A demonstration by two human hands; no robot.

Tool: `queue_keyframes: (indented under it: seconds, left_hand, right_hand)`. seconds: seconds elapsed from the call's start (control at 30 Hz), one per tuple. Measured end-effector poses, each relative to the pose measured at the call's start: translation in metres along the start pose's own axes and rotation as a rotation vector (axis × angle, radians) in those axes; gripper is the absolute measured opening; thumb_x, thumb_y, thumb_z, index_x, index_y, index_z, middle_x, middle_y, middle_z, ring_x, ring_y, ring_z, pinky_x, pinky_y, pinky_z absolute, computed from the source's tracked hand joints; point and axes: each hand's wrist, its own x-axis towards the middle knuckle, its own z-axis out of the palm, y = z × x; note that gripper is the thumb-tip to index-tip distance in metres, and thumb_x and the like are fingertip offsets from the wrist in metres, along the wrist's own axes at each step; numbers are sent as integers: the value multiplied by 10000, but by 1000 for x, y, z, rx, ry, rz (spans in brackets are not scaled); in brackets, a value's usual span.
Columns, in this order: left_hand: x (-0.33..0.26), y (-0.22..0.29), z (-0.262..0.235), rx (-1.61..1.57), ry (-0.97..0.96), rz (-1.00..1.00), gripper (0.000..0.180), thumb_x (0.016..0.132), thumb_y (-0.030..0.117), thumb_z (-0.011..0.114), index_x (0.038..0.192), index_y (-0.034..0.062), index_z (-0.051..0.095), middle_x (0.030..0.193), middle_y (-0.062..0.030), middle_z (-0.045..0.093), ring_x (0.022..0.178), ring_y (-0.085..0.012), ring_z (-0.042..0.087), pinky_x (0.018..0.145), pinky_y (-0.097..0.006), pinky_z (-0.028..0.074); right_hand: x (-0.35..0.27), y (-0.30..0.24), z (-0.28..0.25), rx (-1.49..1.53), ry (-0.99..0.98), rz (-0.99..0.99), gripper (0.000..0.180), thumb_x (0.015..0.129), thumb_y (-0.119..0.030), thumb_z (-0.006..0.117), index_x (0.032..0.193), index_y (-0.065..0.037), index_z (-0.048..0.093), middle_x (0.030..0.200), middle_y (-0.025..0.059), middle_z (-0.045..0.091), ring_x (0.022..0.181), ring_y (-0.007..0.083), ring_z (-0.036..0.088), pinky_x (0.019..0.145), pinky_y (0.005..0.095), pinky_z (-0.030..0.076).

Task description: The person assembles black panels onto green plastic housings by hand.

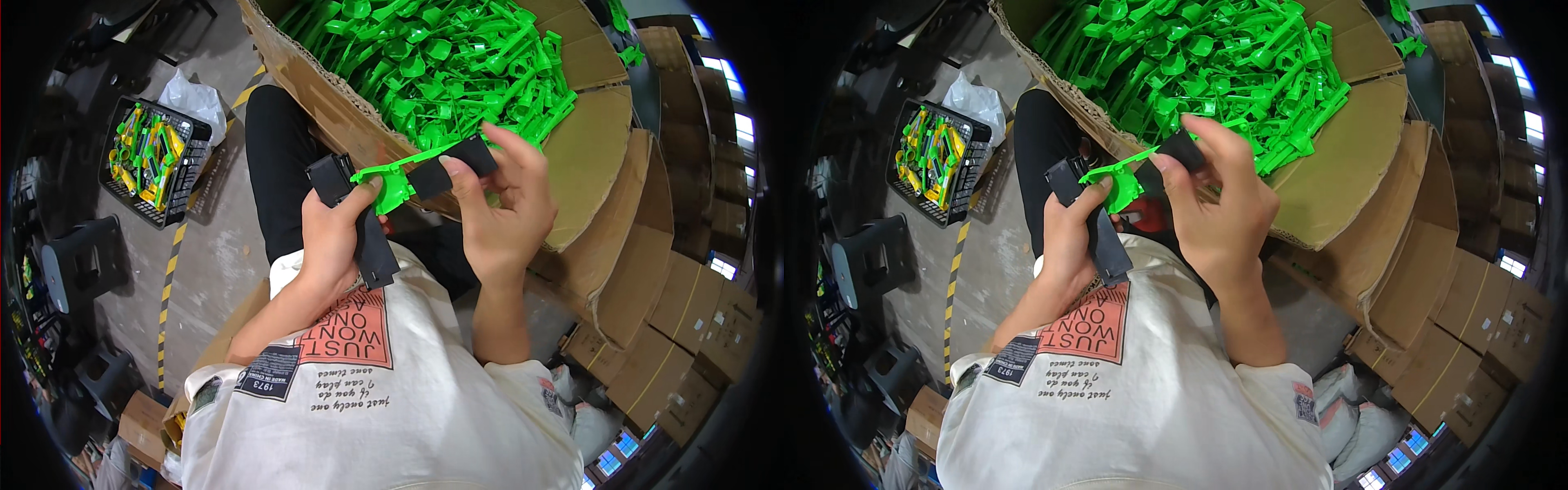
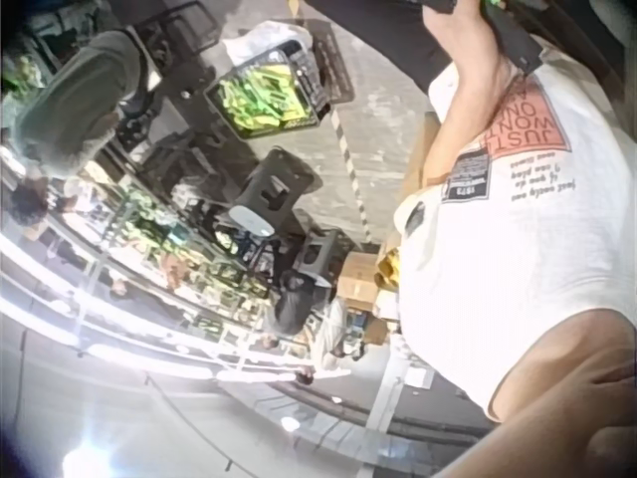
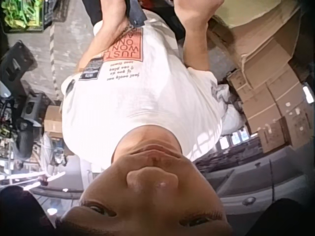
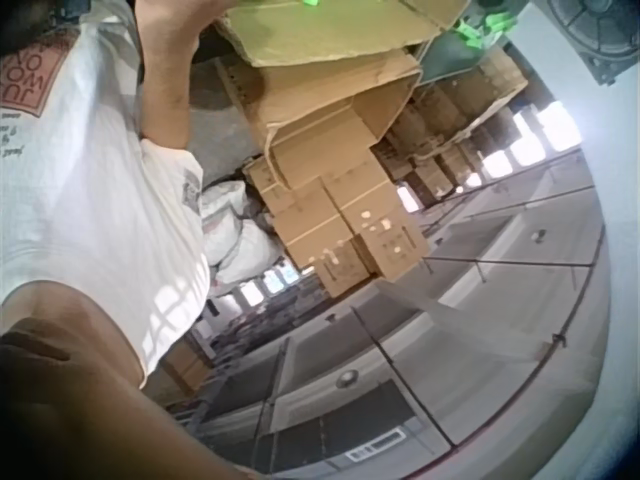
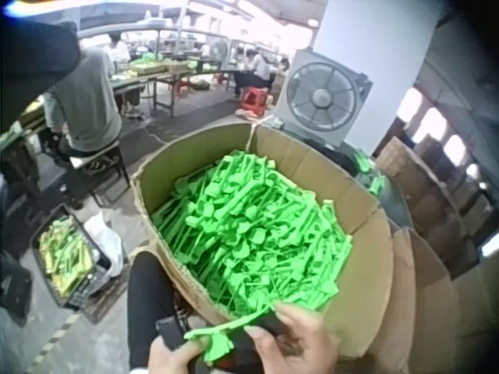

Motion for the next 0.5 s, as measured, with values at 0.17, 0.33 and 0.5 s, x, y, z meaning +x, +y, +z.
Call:
queue_keyframes:
  seconds: [0.17,0.33,0.5]
  left_hand:
    - [1,-2,-2,13,11,-32,176,839,127,658,951,20,573,776,-54,609,573,-124,572,516,-254,493]
    - [1,0,-1,0,0,-55,185,843,159,652,954,27,584,769,-51,614,569,-121,569,515,-251,492]
    - [2,-1,-3,4,-9,-81,188,841,166,658,947,33,578,761,-46,612,563,-118,575,509,-252,504]
  right_hand:
    - [-9,0,6,95,124,63,352,755,25,753,1048,30,558,863,110,658,712,125,643,591,222,516]
    - [-17,9,10,-115,224,-125,260,742,-27,780,935,20,612,779,120,677,653,146,662,577,255,525]
    - [-25,6,17,-247,276,-310,248,714,-11,796,860,7,596,741,134,677,577,199,661,523,271,522]
